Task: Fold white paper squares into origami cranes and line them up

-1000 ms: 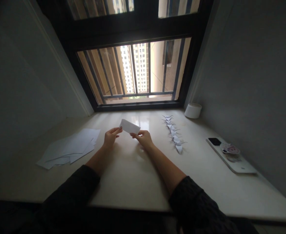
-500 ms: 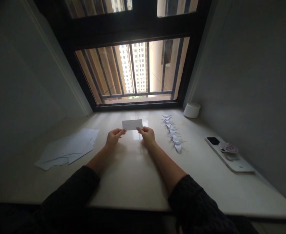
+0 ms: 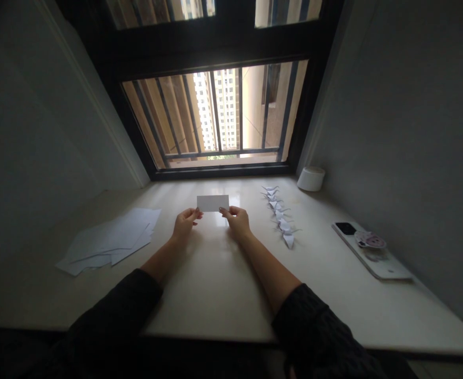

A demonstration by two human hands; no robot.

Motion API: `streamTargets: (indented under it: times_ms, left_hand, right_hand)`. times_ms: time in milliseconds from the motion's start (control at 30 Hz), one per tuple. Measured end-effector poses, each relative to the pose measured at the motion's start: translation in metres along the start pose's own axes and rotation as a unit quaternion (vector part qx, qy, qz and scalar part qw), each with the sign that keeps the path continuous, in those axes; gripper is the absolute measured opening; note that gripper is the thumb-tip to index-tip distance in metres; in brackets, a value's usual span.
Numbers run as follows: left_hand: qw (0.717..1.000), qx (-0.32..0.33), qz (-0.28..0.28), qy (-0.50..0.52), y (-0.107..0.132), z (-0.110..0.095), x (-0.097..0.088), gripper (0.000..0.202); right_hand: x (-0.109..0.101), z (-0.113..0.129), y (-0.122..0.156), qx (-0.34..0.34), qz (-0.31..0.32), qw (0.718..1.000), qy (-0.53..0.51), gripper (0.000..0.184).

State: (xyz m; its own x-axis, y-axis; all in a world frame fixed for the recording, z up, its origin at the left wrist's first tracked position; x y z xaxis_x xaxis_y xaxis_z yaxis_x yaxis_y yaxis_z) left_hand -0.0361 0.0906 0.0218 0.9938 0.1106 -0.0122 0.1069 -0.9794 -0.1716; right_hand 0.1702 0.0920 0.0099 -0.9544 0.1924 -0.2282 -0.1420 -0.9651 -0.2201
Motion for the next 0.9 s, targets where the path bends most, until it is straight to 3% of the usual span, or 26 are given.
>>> streamTargets:
  times_ms: [167,267,400,500,767,900]
  left_hand:
    - [0.987,0.113,-0.059,-0.101,0.007,-0.024,-0.012,0.032]
    - [0.988,0.11,-0.077,-0.074,0.006,-0.027,-0.019,0.03]
    - [0.992,0.107,-0.05,-0.041,0.005,-0.033,-0.016,0.035]
    - [0.99,0.127,-0.035,-0.053,0.008,-0.041,-0.011,0.035]
    - [0.978,0.174,-0.073,-0.085,0.013,-0.051,-0.017,0.045]
    - [0.975,0.185,-0.066,-0.105,0.014,-0.054,-0.015,0.045]
  right_hand:
    - [-0.011,-0.002,-0.003,-0.012,-0.044,0.998,0.052,0.038]
    - [-0.014,-0.003,-0.004,-0.013,-0.046,0.998,0.051,0.04]
    - [-0.009,0.0,-0.004,-0.021,-0.023,0.998,0.054,0.039]
    - [-0.005,0.003,-0.003,-0.029,-0.005,0.998,0.058,0.038]
    - [-0.003,0.005,-0.003,-0.036,0.0,0.997,0.072,0.035]
    - [0.001,0.005,-0.002,-0.043,0.016,0.996,0.081,0.036]
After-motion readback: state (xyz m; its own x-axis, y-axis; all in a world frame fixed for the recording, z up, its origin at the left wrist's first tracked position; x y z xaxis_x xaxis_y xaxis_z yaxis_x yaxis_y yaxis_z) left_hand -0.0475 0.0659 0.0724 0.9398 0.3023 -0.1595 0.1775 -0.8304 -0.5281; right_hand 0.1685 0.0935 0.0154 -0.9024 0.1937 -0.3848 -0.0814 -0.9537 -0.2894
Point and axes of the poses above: each hand's wrist, its own y-axis away from the middle knuckle, its own x-axis out of the palm, z = x × y, the point moved 10 cm from there along -y, towards the middle knuckle, and after that the axes turned 10 degrees about y, right-handed, at the moved point
